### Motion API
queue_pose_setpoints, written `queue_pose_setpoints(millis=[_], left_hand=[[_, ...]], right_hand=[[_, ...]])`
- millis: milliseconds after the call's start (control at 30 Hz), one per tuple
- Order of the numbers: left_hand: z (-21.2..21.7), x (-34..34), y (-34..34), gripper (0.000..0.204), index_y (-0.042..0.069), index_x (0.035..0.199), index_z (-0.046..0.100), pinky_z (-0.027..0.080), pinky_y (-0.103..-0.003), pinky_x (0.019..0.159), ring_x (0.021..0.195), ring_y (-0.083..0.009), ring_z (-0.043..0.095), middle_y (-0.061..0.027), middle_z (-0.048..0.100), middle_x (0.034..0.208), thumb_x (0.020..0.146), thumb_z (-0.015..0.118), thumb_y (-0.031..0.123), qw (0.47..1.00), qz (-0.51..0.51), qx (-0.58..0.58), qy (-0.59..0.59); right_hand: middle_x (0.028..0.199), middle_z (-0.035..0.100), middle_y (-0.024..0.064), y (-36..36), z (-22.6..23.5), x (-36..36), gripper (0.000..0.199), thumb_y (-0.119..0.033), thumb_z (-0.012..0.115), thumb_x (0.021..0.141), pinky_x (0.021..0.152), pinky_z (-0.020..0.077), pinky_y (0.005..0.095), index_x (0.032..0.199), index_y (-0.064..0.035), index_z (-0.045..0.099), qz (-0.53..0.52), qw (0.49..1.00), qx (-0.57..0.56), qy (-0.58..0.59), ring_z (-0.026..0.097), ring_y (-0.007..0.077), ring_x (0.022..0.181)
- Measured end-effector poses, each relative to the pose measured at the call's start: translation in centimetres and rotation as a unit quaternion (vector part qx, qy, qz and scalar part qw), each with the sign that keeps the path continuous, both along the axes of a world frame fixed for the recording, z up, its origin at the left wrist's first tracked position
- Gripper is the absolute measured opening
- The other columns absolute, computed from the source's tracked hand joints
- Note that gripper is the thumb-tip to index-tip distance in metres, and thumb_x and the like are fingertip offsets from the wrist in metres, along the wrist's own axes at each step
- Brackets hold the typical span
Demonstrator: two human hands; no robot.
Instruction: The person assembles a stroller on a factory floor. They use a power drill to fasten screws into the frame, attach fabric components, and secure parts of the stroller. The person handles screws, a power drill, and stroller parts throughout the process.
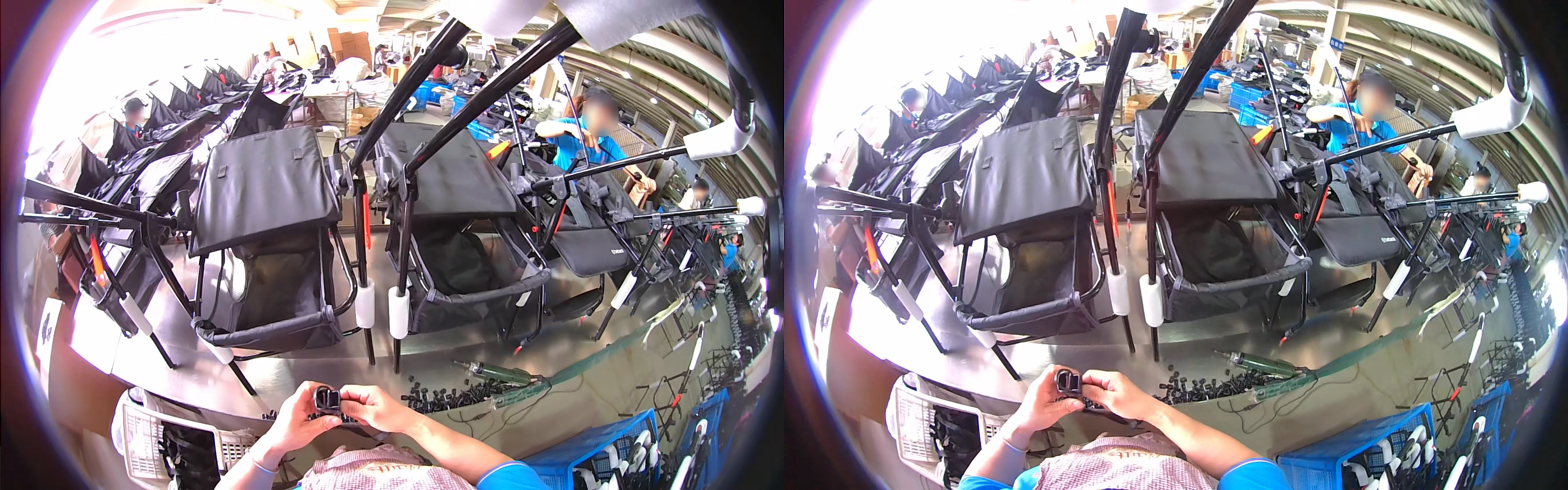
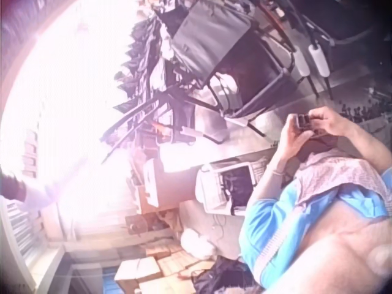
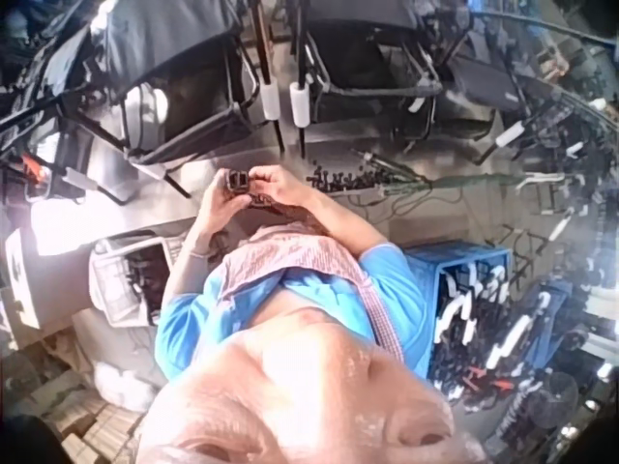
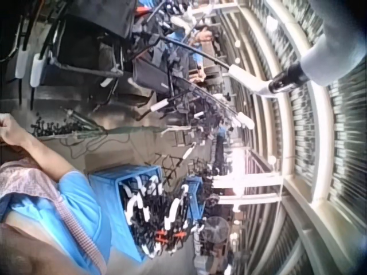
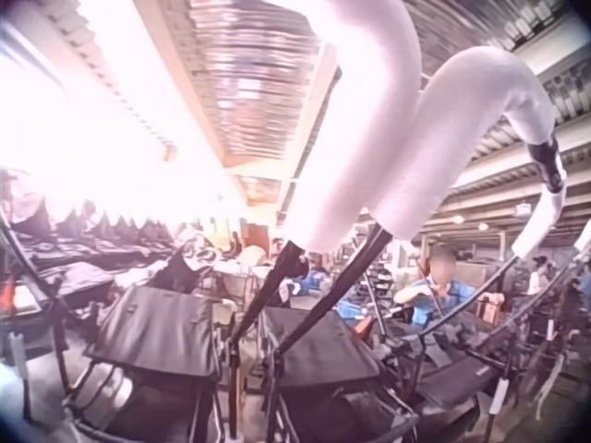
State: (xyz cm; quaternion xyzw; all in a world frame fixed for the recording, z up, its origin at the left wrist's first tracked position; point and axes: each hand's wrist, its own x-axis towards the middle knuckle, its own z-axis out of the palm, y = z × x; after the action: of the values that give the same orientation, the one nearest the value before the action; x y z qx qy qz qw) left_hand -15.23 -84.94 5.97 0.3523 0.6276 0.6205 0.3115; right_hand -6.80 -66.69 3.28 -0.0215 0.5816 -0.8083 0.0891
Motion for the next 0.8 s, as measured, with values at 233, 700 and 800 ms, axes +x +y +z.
queue_pose_setpoints(millis=[233, 700, 800], left_hand=[[-0.8, -2.0, -1.5, 0.049, 0.000, 0.130, 0.047, 0.049, -0.024, 0.077, 0.083, -0.0095, 0.057, -0.0031, 0.061, 0.098, 0.088, 0.068, 0.014, 0.941, -0.244, -0.080, -0.222], [-0.8, -1.8, -1.7, 0.024, -0.002, 0.087, 0.064, 0.040, -0.023, 0.058, 0.060, -0.0070, 0.048, 0.0009, 0.054, 0.063, 0.094, 0.057, 0.020, 0.950, -0.180, -0.242, -0.076], [-1.4, -2.8, -7.2, 0.019, -0.002, 0.085, 0.065, 0.039, -0.023, 0.054, 0.058, -0.0071, 0.048, 0.0005, 0.054, 0.063, 0.092, 0.060, 0.015, 0.954, -0.060, -0.271, -0.112]], right_hand=[[0.070, 0.049, -0.0062, 2.9, 1.2, 2.2, 0.015, -0.020, 0.054, 0.097, 0.053, 0.0311, 0.0198, 0.093, -0.0059, 0.058, 0.117, 0.988, -0.094, -0.021, 0.041, 0.0025, 0.059], [0.064, 0.048, -0.0059, 10.1, 2.7, 5.7, 0.012, -0.014, 0.060, 0.092, 0.050, 0.0296, 0.0192, 0.083, -0.0066, 0.061, 0.009, 0.998, 0.043, -0.040, 0.040, 0.0028, 0.056], [0.059, 0.043, -0.0062, 14.6, 1.9, 7.0, 0.018, -0.012, 0.061, 0.091, 0.046, 0.0266, 0.0198, 0.073, -0.0077, 0.056, -0.144, 0.987, -0.046, -0.049, 0.038, 0.0033, 0.051]])
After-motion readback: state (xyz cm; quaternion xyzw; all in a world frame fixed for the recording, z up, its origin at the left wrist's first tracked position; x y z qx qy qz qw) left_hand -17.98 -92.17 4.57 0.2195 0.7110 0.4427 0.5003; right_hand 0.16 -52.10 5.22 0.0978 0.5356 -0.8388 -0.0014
